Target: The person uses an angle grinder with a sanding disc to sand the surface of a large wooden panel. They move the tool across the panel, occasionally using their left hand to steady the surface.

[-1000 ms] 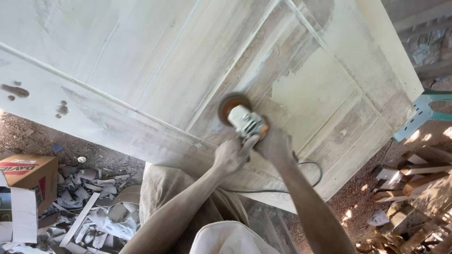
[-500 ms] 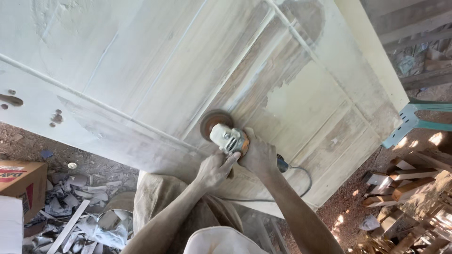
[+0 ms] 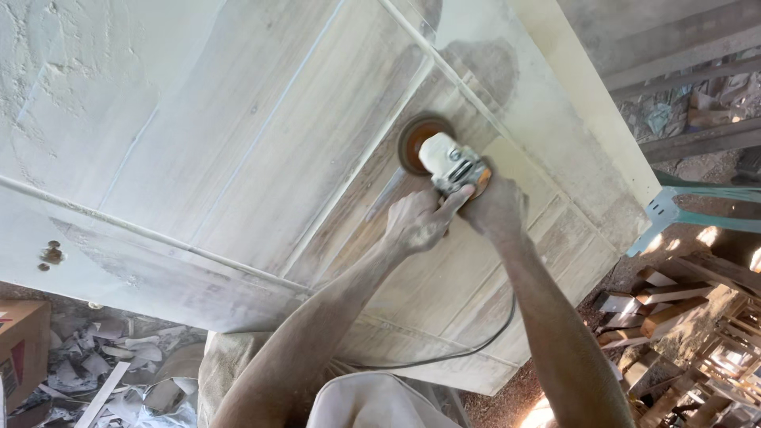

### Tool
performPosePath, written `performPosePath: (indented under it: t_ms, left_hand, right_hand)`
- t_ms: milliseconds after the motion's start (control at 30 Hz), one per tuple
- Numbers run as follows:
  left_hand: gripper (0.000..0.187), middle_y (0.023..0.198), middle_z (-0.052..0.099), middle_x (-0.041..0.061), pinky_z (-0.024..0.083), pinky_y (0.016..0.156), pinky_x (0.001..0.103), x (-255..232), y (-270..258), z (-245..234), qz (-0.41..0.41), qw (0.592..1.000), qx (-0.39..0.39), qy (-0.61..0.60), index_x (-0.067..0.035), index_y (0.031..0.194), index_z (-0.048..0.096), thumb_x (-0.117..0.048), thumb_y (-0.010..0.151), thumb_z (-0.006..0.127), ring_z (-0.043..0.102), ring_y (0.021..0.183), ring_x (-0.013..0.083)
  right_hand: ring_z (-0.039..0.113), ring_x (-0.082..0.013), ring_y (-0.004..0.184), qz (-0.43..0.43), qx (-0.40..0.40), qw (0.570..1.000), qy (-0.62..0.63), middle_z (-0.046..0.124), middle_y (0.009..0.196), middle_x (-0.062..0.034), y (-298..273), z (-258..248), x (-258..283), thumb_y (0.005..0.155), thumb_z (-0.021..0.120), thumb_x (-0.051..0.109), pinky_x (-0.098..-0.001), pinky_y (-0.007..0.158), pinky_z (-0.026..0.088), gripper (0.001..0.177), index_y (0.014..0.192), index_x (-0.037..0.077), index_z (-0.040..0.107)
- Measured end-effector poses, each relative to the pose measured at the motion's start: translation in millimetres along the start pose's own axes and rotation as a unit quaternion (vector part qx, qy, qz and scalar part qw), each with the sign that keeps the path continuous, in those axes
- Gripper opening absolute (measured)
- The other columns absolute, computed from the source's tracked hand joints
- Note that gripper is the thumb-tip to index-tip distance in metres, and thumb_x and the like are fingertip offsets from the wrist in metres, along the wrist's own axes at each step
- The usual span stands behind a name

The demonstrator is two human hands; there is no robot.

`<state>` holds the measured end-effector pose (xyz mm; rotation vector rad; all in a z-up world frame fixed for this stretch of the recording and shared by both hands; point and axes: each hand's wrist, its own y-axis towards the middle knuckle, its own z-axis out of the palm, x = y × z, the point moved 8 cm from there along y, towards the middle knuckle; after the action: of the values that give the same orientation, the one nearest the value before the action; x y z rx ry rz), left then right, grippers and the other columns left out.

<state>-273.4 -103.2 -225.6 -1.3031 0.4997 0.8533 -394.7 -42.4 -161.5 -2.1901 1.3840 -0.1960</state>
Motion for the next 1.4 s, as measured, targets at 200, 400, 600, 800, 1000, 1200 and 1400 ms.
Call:
performPosePath:
  t_ms: [200, 400, 600, 800, 1000, 1200, 1400]
  left_hand:
    - [0.087, 0.066, 0.073, 0.008, 0.055, 0.066, 0.045, -53.6, 61.8, -3.5, 0.035, 0.998, -0.051, 0.020, -0.009, 0.070, 0.072, -0.086, 0.084, 0.033, 0.075, 0.069, 0.0264]
    - [0.087, 0.079, 0.076, 0.019, 0.056, 0.076, 0.049, -28.4, 26.8, -10.2, 0.027, 0.991, -0.132, -0.011, -0.001, 0.093, 0.070, -0.082, 0.087, 0.038, 0.076, 0.079, 0.0350]
    - [0.070, 0.085, 0.074, 0.023, 0.053, 0.078, 0.053, 63.2, -66.4, 3.8, -0.013, 0.990, -0.133, -0.040, 0.001, 0.115, 0.055, -0.065, 0.098, 0.040, 0.072, 0.083, 0.0418]
    - [0.070, 0.083, 0.076, 0.019, 0.056, 0.076, 0.048, 158.4, -156.2, 9.5, -0.077, 0.993, -0.047, -0.079, -0.003, 0.140, 0.038, -0.058, 0.098, 0.038, 0.075, 0.081, 0.0359]
    - [0.081, 0.087, 0.073, 0.021, 0.053, 0.081, 0.050, 177.4, -170.4, 21.9, -0.092, 0.995, -0.026, 0.020, 0.000, 0.109, 0.070, -0.073, 0.098, 0.035, 0.071, 0.087, 0.0385]
    - [0.085, 0.079, 0.072, 0.020, 0.056, 0.075, 0.049, 155.9, -157.7, 19.5, -0.039, 0.996, -0.071, 0.022, 0.005, 0.091, 0.068, -0.075, 0.096, 0.039, 0.072, 0.081, 0.0374]
    - [0.079, 0.071, 0.074, 0.017, 0.055, 0.074, 0.046, 176.3, -201.4, 5.3, -0.034, 0.999, 0.014, -0.039, -0.005, 0.101, 0.069, -0.076, 0.087, 0.036, 0.075, 0.076, 0.0328]
  right_hand:
    - [0.076, -0.0310, 0.088, 0.040, -0.080, 0.990, 0.114, 0.076, 0.097, -0.0169, 39.3, -24.2, -34.4, 0.082, 0.084, 0.045, -0.0429, 0.073, 0.057, 0.052, 0.112, 0.005, 0.069]
    - [0.075, -0.0205, 0.086, 0.007, -0.034, 0.951, 0.307, 0.077, 0.098, -0.0078, 22.5, 14.6, -21.7, 0.085, 0.079, 0.041, -0.0376, 0.071, 0.056, 0.046, 0.117, 0.009, 0.072]
    - [0.076, -0.0234, 0.086, 0.001, 0.116, 0.961, 0.251, 0.078, 0.096, -0.0128, -57.7, 80.5, 12.9, 0.071, 0.084, 0.041, -0.0401, 0.071, 0.058, 0.058, 0.116, 0.007, 0.070]
    - [0.076, -0.0294, 0.090, 0.014, 0.150, 0.956, 0.253, 0.076, 0.096, -0.0132, -157.0, 136.2, 54.3, 0.064, 0.089, 0.040, -0.0430, 0.075, 0.060, 0.067, 0.120, 0.009, 0.067]
    - [0.073, -0.0402, 0.081, -0.052, 0.171, 0.984, -0.004, 0.075, 0.083, -0.0208, -179.2, 162.6, 56.9, 0.068, 0.088, 0.044, -0.0494, 0.075, 0.056, 0.074, 0.130, 0.011, 0.062]
    - [0.077, -0.0334, 0.085, 0.044, 0.099, 0.965, 0.241, 0.077, 0.091, -0.0188, -185.4, 147.5, 36.0, 0.088, 0.074, 0.040, -0.0475, 0.077, 0.057, 0.045, 0.111, 0.002, 0.076]
    - [0.074, -0.0363, 0.082, -0.015, 0.103, 0.981, 0.161, 0.076, 0.084, -0.0198, -222.3, 150.7, 75.3, 0.066, 0.085, 0.043, -0.0483, 0.071, 0.056, 0.069, 0.124, 0.010, 0.068]
